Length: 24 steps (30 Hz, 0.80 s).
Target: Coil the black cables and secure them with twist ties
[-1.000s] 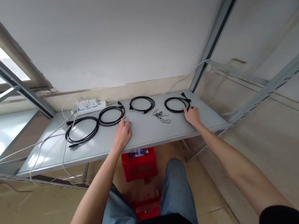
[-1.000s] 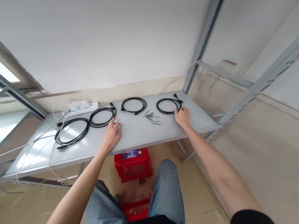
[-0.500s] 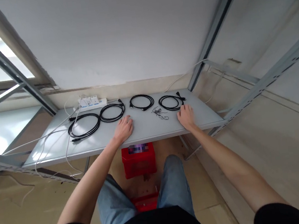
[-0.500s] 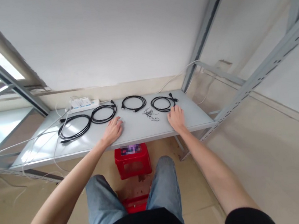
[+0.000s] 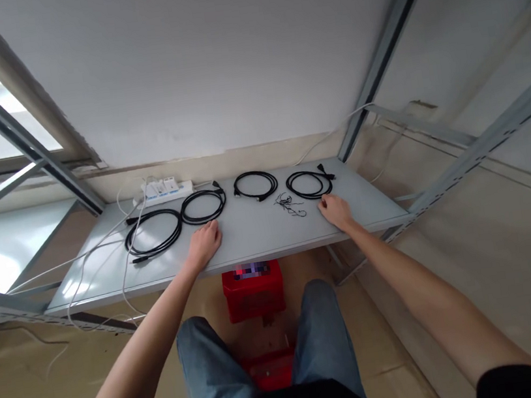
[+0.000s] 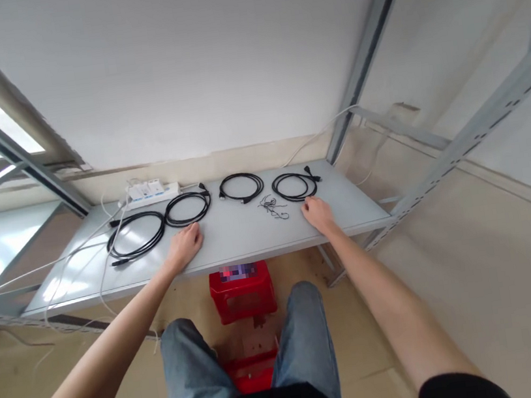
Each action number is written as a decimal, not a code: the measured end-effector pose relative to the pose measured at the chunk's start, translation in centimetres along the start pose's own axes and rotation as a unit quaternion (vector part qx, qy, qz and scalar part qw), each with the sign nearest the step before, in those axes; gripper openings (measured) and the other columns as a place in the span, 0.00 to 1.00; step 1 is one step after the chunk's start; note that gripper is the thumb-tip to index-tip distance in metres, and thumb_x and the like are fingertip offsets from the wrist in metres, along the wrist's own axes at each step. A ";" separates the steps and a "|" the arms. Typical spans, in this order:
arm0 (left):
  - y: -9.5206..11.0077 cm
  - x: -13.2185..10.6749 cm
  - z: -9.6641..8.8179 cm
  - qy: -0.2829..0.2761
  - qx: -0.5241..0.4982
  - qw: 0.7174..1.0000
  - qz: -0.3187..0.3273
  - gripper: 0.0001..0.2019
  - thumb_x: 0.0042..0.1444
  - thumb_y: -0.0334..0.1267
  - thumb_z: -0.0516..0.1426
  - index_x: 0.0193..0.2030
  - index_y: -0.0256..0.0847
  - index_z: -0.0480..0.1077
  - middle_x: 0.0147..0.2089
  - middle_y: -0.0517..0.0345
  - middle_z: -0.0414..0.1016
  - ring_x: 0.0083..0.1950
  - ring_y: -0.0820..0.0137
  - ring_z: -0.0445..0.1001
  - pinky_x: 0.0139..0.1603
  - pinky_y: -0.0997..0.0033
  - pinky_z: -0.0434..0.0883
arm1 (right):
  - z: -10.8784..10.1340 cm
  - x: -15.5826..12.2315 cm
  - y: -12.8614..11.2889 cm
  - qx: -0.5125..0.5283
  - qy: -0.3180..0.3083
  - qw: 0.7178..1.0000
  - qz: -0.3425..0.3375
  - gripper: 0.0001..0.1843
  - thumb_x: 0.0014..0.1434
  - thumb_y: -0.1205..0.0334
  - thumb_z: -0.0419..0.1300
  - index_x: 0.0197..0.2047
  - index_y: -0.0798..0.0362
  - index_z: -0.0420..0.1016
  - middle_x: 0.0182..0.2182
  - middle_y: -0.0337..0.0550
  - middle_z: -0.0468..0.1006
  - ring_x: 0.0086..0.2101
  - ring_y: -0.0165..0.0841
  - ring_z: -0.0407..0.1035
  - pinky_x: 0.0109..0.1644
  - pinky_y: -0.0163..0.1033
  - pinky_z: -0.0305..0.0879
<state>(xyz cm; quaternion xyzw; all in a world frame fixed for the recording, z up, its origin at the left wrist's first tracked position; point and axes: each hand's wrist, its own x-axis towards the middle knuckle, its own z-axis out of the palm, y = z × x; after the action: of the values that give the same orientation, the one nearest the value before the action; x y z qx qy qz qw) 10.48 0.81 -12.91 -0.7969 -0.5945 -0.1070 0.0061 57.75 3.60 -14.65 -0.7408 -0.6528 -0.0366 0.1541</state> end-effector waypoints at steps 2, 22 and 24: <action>0.2 -0.1 0.0 0.009 -0.006 1.000 -0.007 0.09 0.70 0.36 0.49 0.49 0.43 0.70 0.50 0.45 0.80 0.49 0.56 0.79 0.45 0.62 0.68 | 0.1 0.0 0.1 0.001 0.005 1.000 0.000 0.10 0.69 0.64 0.54 0.38 0.53 0.76 0.41 0.53 0.80 0.37 0.39 0.69 0.39 0.41 0.54; 0.0 0.1 -0.1 0.002 -0.020 1.000 -0.002 0.07 0.70 0.36 0.50 0.46 0.43 0.69 0.48 0.47 0.80 0.48 0.57 0.78 0.42 0.62 0.64 | 0.6 -0.2 1.2 0.059 0.042 0.997 -0.032 0.05 0.62 0.64 0.56 0.33 0.50 0.66 0.34 0.45 0.77 0.33 0.36 0.64 0.36 0.39 0.50; 0.1 0.0 -0.1 0.003 -0.020 1.000 -0.007 0.07 0.70 0.35 0.50 0.47 0.43 0.69 0.49 0.47 0.80 0.48 0.56 0.78 0.42 0.61 0.65 | 0.5 -0.2 1.2 0.064 0.040 0.997 -0.034 0.06 0.62 0.64 0.56 0.32 0.50 0.65 0.33 0.44 0.76 0.32 0.35 0.63 0.36 0.39 0.49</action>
<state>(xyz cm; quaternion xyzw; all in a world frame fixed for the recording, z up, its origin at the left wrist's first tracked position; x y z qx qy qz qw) 10.53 0.80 -12.83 -0.7927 -0.5973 -0.1217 -0.0088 58.84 3.47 -15.36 -0.7049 -0.6717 -0.0299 0.2261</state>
